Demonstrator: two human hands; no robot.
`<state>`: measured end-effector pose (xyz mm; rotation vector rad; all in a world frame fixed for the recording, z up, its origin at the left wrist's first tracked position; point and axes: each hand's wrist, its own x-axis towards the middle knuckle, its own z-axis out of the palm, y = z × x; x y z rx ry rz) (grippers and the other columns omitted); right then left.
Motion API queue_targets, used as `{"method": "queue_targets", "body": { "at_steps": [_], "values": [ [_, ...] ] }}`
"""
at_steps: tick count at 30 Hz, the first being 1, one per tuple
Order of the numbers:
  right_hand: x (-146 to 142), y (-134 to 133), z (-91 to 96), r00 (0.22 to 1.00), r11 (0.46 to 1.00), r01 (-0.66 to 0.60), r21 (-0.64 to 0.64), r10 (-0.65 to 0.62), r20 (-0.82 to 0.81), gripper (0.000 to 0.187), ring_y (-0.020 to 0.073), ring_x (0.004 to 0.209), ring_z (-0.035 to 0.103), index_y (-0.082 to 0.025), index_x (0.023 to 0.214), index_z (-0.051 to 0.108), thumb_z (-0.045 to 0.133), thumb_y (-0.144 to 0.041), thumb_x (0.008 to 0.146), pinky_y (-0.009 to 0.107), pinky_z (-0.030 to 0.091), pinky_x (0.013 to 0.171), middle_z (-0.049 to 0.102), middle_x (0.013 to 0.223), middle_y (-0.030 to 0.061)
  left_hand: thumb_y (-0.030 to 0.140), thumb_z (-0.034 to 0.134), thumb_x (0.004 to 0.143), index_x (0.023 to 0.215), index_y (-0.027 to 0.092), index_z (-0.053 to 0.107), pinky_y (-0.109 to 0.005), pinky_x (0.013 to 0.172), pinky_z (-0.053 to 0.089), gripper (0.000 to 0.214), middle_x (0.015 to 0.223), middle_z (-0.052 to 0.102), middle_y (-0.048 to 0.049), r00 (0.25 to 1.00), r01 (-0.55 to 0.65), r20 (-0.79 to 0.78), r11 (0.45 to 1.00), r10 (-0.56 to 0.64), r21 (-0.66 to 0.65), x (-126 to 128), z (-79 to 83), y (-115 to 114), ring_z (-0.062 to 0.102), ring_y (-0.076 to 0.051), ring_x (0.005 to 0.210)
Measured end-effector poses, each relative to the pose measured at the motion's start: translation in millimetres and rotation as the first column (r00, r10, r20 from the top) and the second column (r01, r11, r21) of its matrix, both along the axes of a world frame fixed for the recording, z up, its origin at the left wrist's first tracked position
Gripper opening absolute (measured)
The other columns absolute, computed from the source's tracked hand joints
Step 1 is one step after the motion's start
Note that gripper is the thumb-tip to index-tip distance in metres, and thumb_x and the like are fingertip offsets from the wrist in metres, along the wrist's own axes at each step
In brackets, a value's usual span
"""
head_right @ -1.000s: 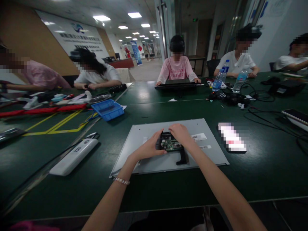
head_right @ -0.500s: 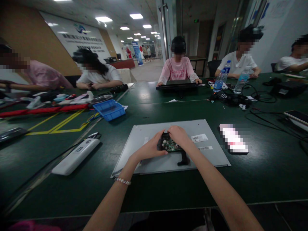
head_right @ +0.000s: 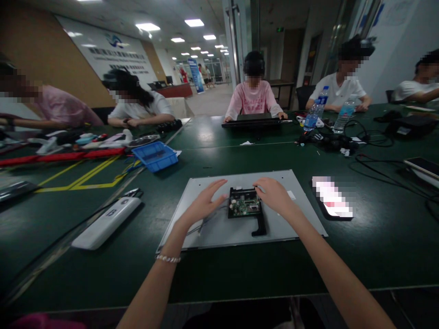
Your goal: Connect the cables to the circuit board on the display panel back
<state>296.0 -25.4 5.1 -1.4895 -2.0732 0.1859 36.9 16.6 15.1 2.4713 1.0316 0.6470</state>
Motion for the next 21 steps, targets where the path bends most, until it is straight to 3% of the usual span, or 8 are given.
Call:
{"method": "queue_targets", "body": {
  "at_steps": [3, 6, 10, 13, 17, 21],
  "values": [
    [-12, -14, -1.7, 0.997, 0.999, -0.034, 0.022, 0.036, -0.074, 0.024, 0.0177, 0.095, 0.061, -0.019, 0.099, 0.067, 0.046, -0.016, 0.087, 0.033, 0.046, 0.089, 0.068, 0.102, 0.0043, 0.028, 0.043, 0.087, 0.118, 0.019, 0.053, -0.038, 0.097, 0.041, 0.034, 0.121, 0.055, -0.0074, 0.981, -0.191, 0.031, 0.98, 0.19, 0.051, -20, -0.4, 16, 0.054, -0.021, 0.107],
    [-30, -24, -7.5, 0.994, 0.998, -0.054, 0.04, 0.058, -0.097, 0.024, 0.0179, 0.095, 0.06, -0.019, 0.098, 0.067, 0.047, -0.014, 0.086, 0.033, 0.047, 0.087, 0.068, 0.101, 0.0051, 0.024, 0.051, 0.076, 0.114, 0.016, 0.056, -0.035, 0.082, 0.048, 0.038, 0.111, 0.059, -0.0082, 0.95, -0.313, -0.015, 0.949, 0.313, -0.026, -39, -8.1, 28, 0.059, -0.018, 0.083],
    [-45, -32, -14.6, 0.99, 0.989, -0.133, 0.058, 0.135, -0.041, 0.024, 0.0187, 0.096, 0.059, -0.018, 0.099, 0.066, 0.047, -0.012, 0.085, 0.035, 0.047, 0.087, 0.067, 0.101, 0.0066, 0.02, 0.055, 0.067, 0.105, 0.018, 0.061, -0.03, 0.073, 0.048, 0.038, 0.097, 0.063, -0.0049, 0.959, -0.266, -0.143, 0.949, 0.244, -0.17, -49, -18.9, 34, 0.059, -0.016, 0.072],
    [-49, -37, -15.9, 0.988, 0.986, -0.153, 0.07, 0.154, -0.009, 0.023, 0.0193, 0.097, 0.058, -0.017, 0.1, 0.065, 0.047, -0.013, 0.086, 0.036, 0.047, 0.086, 0.066, 0.102, 0.0074, 0.019, 0.055, 0.065, 0.092, 0.019, 0.065, -0.028, 0.068, 0.047, 0.029, 0.081, 0.064, -0.0022, 0.962, -0.261, -0.149, 0.939, 0.231, -0.225, -47, -20.5, 35, 0.059, -0.017, 0.069],
    [-51, -40, -15.1, 0.987, 0.983, -0.157, 0.096, 0.159, -0.016, 0.024, 0.0198, 0.098, 0.057, -0.017, 0.102, 0.065, 0.046, -0.013, 0.087, 0.037, 0.047, 0.087, 0.066, 0.102, 0.0077, 0.025, 0.055, 0.069, 0.076, 0.019, 0.065, -0.028, 0.066, 0.047, 0.014, 0.071, 0.064, -0.002, 0.959, -0.278, -0.126, 0.925, 0.253, -0.259, -48, -11.4, 33, 0.059, -0.017, 0.068],
    [-51, -41, -14.7, 0.988, 0.984, -0.138, 0.108, 0.144, -0.05, 0.025, 0.0193, 0.099, 0.057, -0.018, 0.103, 0.064, 0.045, -0.012, 0.087, 0.037, 0.047, 0.089, 0.065, 0.103, 0.0073, 0.033, 0.055, 0.075, 0.079, 0.017, 0.064, -0.026, 0.061, 0.047, 0.02, 0.07, 0.063, -0.0024, 0.952, -0.267, 0.042, 0.892, 0.302, -0.365, -56, 5.5, 29, 0.058, -0.014, 0.063]
  ]
}}
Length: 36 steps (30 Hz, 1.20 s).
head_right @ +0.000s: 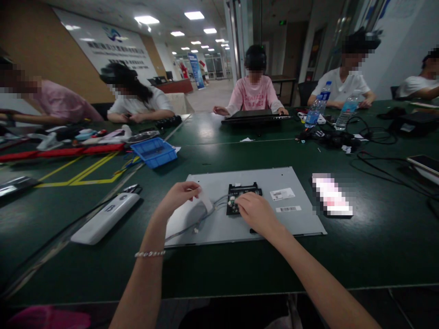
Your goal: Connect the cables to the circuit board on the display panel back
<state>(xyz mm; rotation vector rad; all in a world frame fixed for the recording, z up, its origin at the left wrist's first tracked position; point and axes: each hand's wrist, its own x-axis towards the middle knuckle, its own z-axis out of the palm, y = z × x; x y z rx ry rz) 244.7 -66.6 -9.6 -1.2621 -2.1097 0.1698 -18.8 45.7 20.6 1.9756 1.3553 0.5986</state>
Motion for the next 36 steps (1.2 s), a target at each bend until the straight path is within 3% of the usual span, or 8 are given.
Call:
{"method": "queue_targets", "body": {
  "at_steps": [4, 8, 12, 16, 21, 24, 27, 36],
  "values": [
    [-2, -1, 1.6, 0.999, 1.0, 0.01, 0.018, -0.009, -0.047, 0.027, 0.0191, 0.103, 0.056, -0.018, 0.107, 0.063, 0.043, -0.013, 0.088, 0.038, 0.046, 0.092, 0.064, 0.108, 0.0072, 0.035, 0.059, 0.074, 0.079, 0.016, 0.064, -0.025, 0.061, 0.048, 0.021, 0.07, 0.062, -0.0022, 0.987, 0.008, 0.163, 0.996, 0.008, -0.093, -1, 11.2, -7, 0.057, -0.013, 0.064],
    [-11, -5, 6.4, 0.997, 0.999, -0.035, 0.017, 0.036, -0.068, 0.034, 0.0207, 0.112, 0.052, -0.02, 0.12, 0.056, 0.045, -0.019, 0.089, 0.042, 0.043, 0.097, 0.059, 0.12, 0.009, 0.035, 0.059, 0.072, 0.078, 0.016, 0.064, -0.027, 0.062, 0.049, 0.021, 0.068, 0.062, -0.0015, 0.994, 0.083, 0.084, 0.975, -0.067, -0.205, 8, 11.2, -14, 0.059, -0.014, 0.063],
    [-26, -12, 9.3, 0.972, 0.973, -0.231, -0.004, 0.231, 0.042, 0.046, 0.0219, 0.125, 0.043, -0.016, 0.133, 0.044, 0.046, -0.032, 0.089, 0.043, 0.037, 0.104, 0.05, 0.133, 0.0121, 0.032, 0.058, 0.068, 0.078, 0.017, 0.064, -0.025, 0.056, 0.045, 0.019, 0.068, 0.063, -0.0006, 0.993, 0.107, -0.024, 0.966, -0.116, -0.234, 16, 5.4, -15, 0.058, -0.014, 0.059],
    [-41, -15, 5.1, 0.918, 0.936, -0.35, -0.02, 0.348, 0.189, 0.054, 0.0237, 0.13, 0.036, -0.011, 0.133, 0.043, 0.046, -0.043, 0.089, 0.04, 0.031, 0.108, 0.047, 0.136, 0.0145, 0.029, 0.059, 0.064, 0.082, 0.018, 0.064, -0.025, 0.057, 0.044, 0.022, 0.077, 0.064, -0.0008, 0.986, 0.1, -0.122, 0.986, -0.116, -0.134, 16, -0.9, -10, 0.057, -0.014, 0.061],
    [-49, -14, 0.9, 0.883, 0.919, -0.392, -0.047, 0.39, 0.262, 0.052, 0.0246, 0.124, 0.044, -0.008, 0.126, 0.048, 0.045, -0.044, 0.089, 0.038, 0.032, 0.106, 0.053, 0.129, 0.0155, 0.028, 0.059, 0.068, 0.092, 0.02, 0.06, -0.027, 0.067, 0.044, 0.026, 0.089, 0.062, -0.0012, 0.982, 0.161, -0.119, 0.981, -0.148, 0.107, 20, 3.5, -11, 0.056, -0.014, 0.07],
    [-49, -14, 1.8, 0.879, 0.916, -0.398, -0.046, 0.395, 0.266, 0.048, 0.024, 0.12, 0.048, -0.009, 0.122, 0.051, 0.045, -0.043, 0.089, 0.038, 0.033, 0.105, 0.056, 0.126, 0.015, 0.027, 0.056, 0.071, 0.087, 0.02, 0.061, -0.027, 0.07, 0.043, 0.017, 0.081, 0.061, -0.0006, 0.935, 0.321, -0.179, 0.944, -0.305, 0.071, 26, 7.8, -17, 0.056, -0.016, 0.074],
    [-49, -13, 2.1, 0.879, 0.917, -0.397, -0.039, 0.392, 0.27, 0.046, 0.0235, 0.116, 0.05, -0.009, 0.12, 0.053, 0.046, -0.043, 0.089, 0.038, 0.033, 0.105, 0.058, 0.123, 0.0145, 0.026, 0.059, 0.069, 0.087, 0.019, 0.062, -0.027, 0.068, 0.042, 0.02, 0.081, 0.061, -0.0014, 0.886, 0.398, -0.268, 0.917, -0.379, 0.02, 31, 5.6, -21, 0.055, -0.017, 0.074],
    [-48, -14, -0.1, 0.858, 0.906, -0.419, -0.065, 0.418, 0.297, 0.054, 0.0237, 0.121, 0.047, -0.006, 0.121, 0.052, 0.042, -0.049, 0.09, 0.037, 0.031, 0.106, 0.055, 0.127, 0.0176, 0.032, 0.062, 0.064, 0.091, 0.016, 0.055, -0.028, 0.066, 0.041, 0.032, 0.082, 0.059, -0.0028, 0.877, 0.345, -0.326, 0.935, -0.352, -0.08, 29, -6.6, -18, 0.054, -0.018, 0.075]
  ]
}}
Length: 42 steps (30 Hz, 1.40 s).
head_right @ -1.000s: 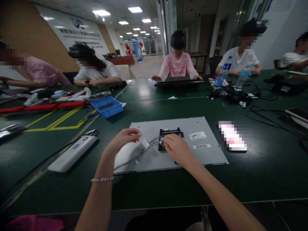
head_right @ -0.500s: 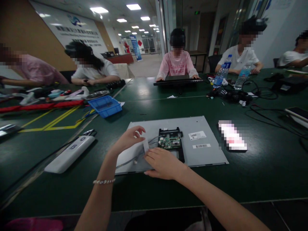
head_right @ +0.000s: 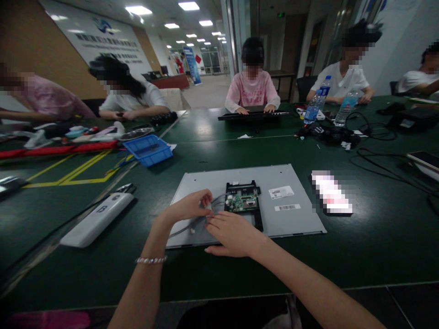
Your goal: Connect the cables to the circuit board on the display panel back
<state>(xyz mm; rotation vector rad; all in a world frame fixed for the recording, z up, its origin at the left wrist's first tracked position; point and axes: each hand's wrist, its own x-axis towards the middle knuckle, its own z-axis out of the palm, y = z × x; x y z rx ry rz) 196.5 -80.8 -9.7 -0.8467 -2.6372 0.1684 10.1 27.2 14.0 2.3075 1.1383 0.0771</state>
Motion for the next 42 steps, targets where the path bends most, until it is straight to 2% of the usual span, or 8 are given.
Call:
{"method": "queue_targets", "body": {
  "at_steps": [12, 15, 17, 19, 24, 31, 37, 42],
  "values": [
    [8, -7, 12.8, 0.998, 0.996, -0.037, -0.084, 0.033, -0.052, 0.043, 0.0212, 0.112, 0.054, -0.011, 0.119, 0.054, 0.042, -0.042, 0.091, 0.036, 0.038, 0.1, 0.061, 0.119, 0.0123, 0.039, 0.069, 0.061, 0.104, 0.016, 0.049, -0.029, 0.072, 0.04, 0.053, 0.093, 0.053, -0.004, 0.999, 0.024, -0.049, 1.0, -0.024, -0.018, -2, -0.5, -3, 0.051, -0.019, 0.083],
    [34, 2, 15.1, 0.979, 0.986, 0.096, -0.135, -0.118, -0.166, 0.037, 0.0207, 0.11, 0.055, -0.018, 0.122, 0.054, 0.044, -0.037, 0.091, 0.039, 0.041, 0.096, 0.062, 0.119, 0.0086, 0.042, 0.07, 0.061, 0.105, 0.017, 0.049, -0.029, 0.072, 0.04, 0.054, 0.095, 0.052, -0.0048, 0.996, 0.044, -0.078, 0.999, -0.043, 0.018, -1, 3.6, -6, 0.051, -0.02, 0.084],
    [66, 13, 12.5, 0.898, 0.928, 0.324, -0.185, -0.363, -0.248, 0.034, 0.021, 0.109, 0.056, -0.022, 0.122, 0.055, 0.045, -0.032, 0.091, 0.041, 0.042, 0.094, 0.062, 0.118, 0.007, 0.044, 0.07, 0.062, 0.106, 0.018, 0.049, -0.031, 0.074, 0.04, 0.056, 0.096, 0.052, -0.0053, 0.996, 0.056, -0.076, 0.997, -0.053, 0.047, 0, 7.0, -8, 0.051, -0.022, 0.087],
    [105, 23, 6.0, 0.754, 0.8, 0.554, -0.23, -0.599, -0.27, 0.031, 0.0222, 0.108, 0.056, -0.022, 0.117, 0.059, 0.047, -0.028, 0.089, 0.041, 0.042, 0.094, 0.062, 0.116, 0.0073, 0.047, 0.068, 0.066, 0.109, 0.018, 0.049, -0.032, 0.078, 0.041, 0.056, 0.099, 0.052, -0.0059, 0.998, 0.057, -0.046, 0.994, -0.053, 0.089, 3, 9.9, -10, 0.05, -0.023, 0.091],
    [179, 34, -15.3, 0.564, 0.563, 0.744, -0.36, -0.818, -0.111, 0.033, 0.02, 0.092, 0.061, -0.02, 0.112, 0.063, 0.055, -0.022, 0.08, 0.032, 0.047, 0.079, 0.062, 0.111, 0.008, 0.044, 0.056, 0.082, 0.12, 0.022, 0.045, -0.036, 0.09, 0.04, 0.045, 0.112, 0.049, -0.006, 0.99, 0.019, 0.13, 0.959, -0.058, 0.284, 24, 9.7, -18, 0.048, -0.022, 0.103],
    [186, 37, -26.0, 0.627, 0.58, 0.694, -0.426, -0.778, -0.038, 0.028, 0.0166, 0.082, 0.061, -0.02, 0.102, 0.067, 0.057, -0.02, 0.077, 0.027, 0.046, 0.074, 0.065, 0.101, 0.0071, 0.022, 0.044, 0.09, 0.118, 0.021, 0.05, -0.038, 0.094, 0.04, 0.029, 0.114, 0.052, -0.0065, 0.974, 0.121, 0.12, 0.886, -0.194, 0.448, 73, 5.5, -40, 0.048, -0.021, 0.106],
    [190, 37, -22.2, 0.485, 0.453, 0.771, -0.447, -0.873, -0.049, 0.019, 0.0193, 0.076, 0.064, -0.02, 0.086, 0.071, 0.058, -0.029, 0.077, 0.029, 0.046, 0.068, 0.069, 0.084, 0.0057, 0.013, 0.037, 0.09, 0.114, 0.018, 0.055, -0.037, 0.092, 0.041, 0.03, 0.112, 0.056, -0.008, 0.971, 0.198, 0.011, 0.835, -0.237, 0.513, 116, 12.1, -51, 0.052, -0.02, 0.104],
    [171, 33, -13.1, 0.446, 0.413, 0.436, -0.799, -0.871, -0.207, 0.022, 0.0175, 0.075, 0.067, -0.018, 0.09, 0.068, 0.061, -0.033, 0.076, 0.023, 0.047, 0.055, 0.07, 0.083, 0.0056, 0.007, 0.036, 0.087, 0.112, 0.017, 0.056, -0.034, 0.088, 0.043, 0.033, 0.108, 0.057, -0.0083, 0.985, 0.12, 0.041, 0.841, -0.166, 0.528, 132, 3.8, -51, 0.054, -0.019, 0.101]
  ]
}}
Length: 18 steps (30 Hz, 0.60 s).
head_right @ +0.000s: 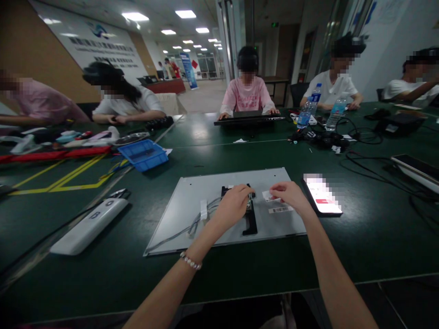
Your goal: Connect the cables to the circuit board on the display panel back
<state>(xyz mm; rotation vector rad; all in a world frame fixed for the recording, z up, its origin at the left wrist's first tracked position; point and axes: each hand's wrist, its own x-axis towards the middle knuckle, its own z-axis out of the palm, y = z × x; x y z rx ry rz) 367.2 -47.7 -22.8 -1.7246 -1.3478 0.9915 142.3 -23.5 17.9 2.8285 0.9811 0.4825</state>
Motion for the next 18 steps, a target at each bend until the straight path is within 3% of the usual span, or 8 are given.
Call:
{"method": "queue_targets", "body": {
  "at_steps": [3, 6, 14, 18],
  "values": [
    [-17, -2, 2.5, 0.979, 0.987, -0.133, -0.085, 0.118, -0.166, 0.018, 0.0166, 0.076, 0.067, -0.017, 0.088, 0.066, 0.063, -0.03, 0.075, 0.021, 0.048, 0.053, 0.07, 0.083, 0.0065, 0.005, 0.038, 0.085, 0.113, 0.016, 0.054, -0.036, 0.091, 0.042, 0.034, 0.112, 0.056, -0.0083, 0.999, -0.036, 0.014, 0.999, 0.036, 0.012, -3, -9.8, -2, 0.051, -0.021, 0.106],
    [-28, -3, 2.1, 0.963, 0.977, -0.188, -0.105, 0.162, -0.216, 0.017, 0.0173, 0.076, 0.068, -0.017, 0.087, 0.065, 0.063, -0.029, 0.076, 0.022, 0.049, 0.052, 0.07, 0.083, 0.0079, 0.004, 0.038, 0.084, 0.112, 0.017, 0.055, -0.036, 0.091, 0.041, 0.036, 0.113, 0.056, -0.0079, 1.0, -0.023, 0.021, 1.0, 0.024, -0.007, -7, -15.9, -4, 0.049, -0.021, 0.109],
    [-40, 0, -2.9, 0.96, 0.979, -0.172, -0.104, 0.143, -0.243, 0.011, 0.0163, 0.071, 0.068, -0.017, 0.083, 0.06, 0.062, -0.025, 0.075, 0.02, 0.048, 0.049, 0.069, 0.073, 0.0043, 0.009, 0.04, 0.087, 0.111, 0.021, 0.059, -0.04, 0.093, 0.04, 0.033, 0.114, 0.055, -0.0077, 0.998, 0.066, 0.026, 0.997, -0.065, -0.038, -6, -20.4, -8, 0.048, -0.023, 0.109],
    [-43, 0, -6.5, 0.979, 0.985, -0.167, -0.053, 0.159, -0.13, 0.013, 0.0156, 0.064, 0.067, -0.017, 0.083, 0.062, 0.06, -0.026, 0.075, 0.02, 0.046, 0.047, 0.068, 0.072, 0.0039, 0.009, 0.041, 0.086, 0.105, 0.019, 0.064, -0.039, 0.095, 0.039, 0.031, 0.113, 0.055, -0.0074, 0.997, 0.072, 0.019, 0.997, -0.072, -0.034, -6, -25.4, -6, 0.048, -0.022, 0.108]
  ]
}}
